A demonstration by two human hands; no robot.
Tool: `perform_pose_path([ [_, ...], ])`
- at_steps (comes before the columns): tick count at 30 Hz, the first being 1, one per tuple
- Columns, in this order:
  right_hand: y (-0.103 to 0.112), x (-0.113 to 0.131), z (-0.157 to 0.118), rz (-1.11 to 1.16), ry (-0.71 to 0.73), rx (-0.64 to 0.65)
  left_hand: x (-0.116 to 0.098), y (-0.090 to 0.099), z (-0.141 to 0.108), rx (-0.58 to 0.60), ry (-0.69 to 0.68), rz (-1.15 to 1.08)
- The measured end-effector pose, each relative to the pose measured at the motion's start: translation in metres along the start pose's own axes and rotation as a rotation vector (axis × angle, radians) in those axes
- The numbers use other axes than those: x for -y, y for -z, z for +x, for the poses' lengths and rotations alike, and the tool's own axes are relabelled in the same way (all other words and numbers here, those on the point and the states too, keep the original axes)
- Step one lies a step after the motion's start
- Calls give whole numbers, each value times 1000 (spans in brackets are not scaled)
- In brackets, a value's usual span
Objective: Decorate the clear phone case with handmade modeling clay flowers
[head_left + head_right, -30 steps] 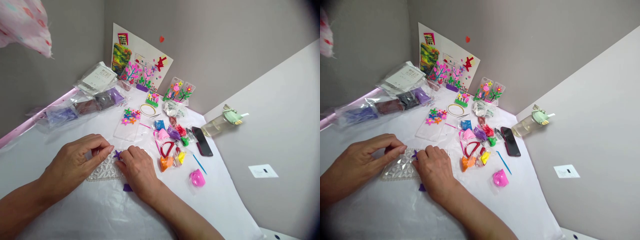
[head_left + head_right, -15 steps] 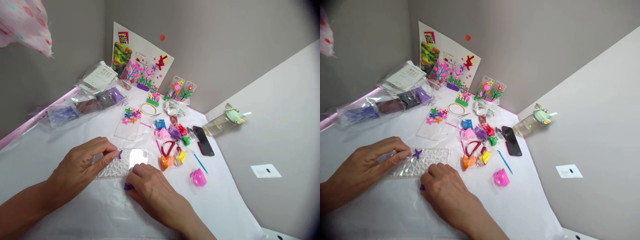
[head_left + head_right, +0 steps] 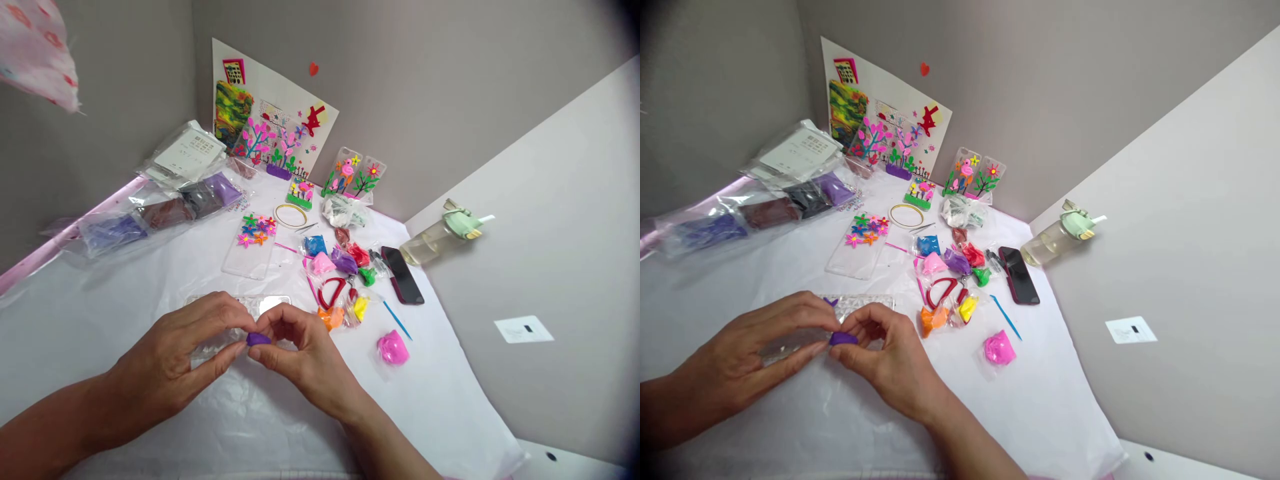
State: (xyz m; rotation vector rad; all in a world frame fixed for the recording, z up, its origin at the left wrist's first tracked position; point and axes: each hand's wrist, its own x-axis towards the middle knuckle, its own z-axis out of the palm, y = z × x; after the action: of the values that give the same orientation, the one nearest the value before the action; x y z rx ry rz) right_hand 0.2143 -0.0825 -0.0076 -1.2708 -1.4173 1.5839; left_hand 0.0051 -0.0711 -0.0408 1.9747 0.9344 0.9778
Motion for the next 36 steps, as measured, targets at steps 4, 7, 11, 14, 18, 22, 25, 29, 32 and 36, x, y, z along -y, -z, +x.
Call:
perform_pose_path([
  [4,-3,-2,2,51,-33,-19,0,0,0,29,34,4],
  [7,-3,-1,1,64,-39,-12,2,0,-2,44,45,42],
  [11,-5,1,0,15,-21,15,2,-4,-3,31,20,94],
  [14,-5,3,-1,-27,11,48,1,-8,-4,20,-6,102],
  [18,-1,7,-4,-67,79,146,1,-3,-2,-68,-6,102],
  [22,3,10,-9,-200,91,290,6,15,2,-196,218,92],
  [25,2,10,-12,-461,153,268,9,23,4,-132,336,-18],
  [29,1,9,-15,-770,273,337,7,21,6,-76,286,-69],
  [32,2,9,-17,-846,277,404,3,19,9,-11,294,-93],
  [36,4,16,-17,-888,263,384,-2,16,13,-44,369,-186],
])
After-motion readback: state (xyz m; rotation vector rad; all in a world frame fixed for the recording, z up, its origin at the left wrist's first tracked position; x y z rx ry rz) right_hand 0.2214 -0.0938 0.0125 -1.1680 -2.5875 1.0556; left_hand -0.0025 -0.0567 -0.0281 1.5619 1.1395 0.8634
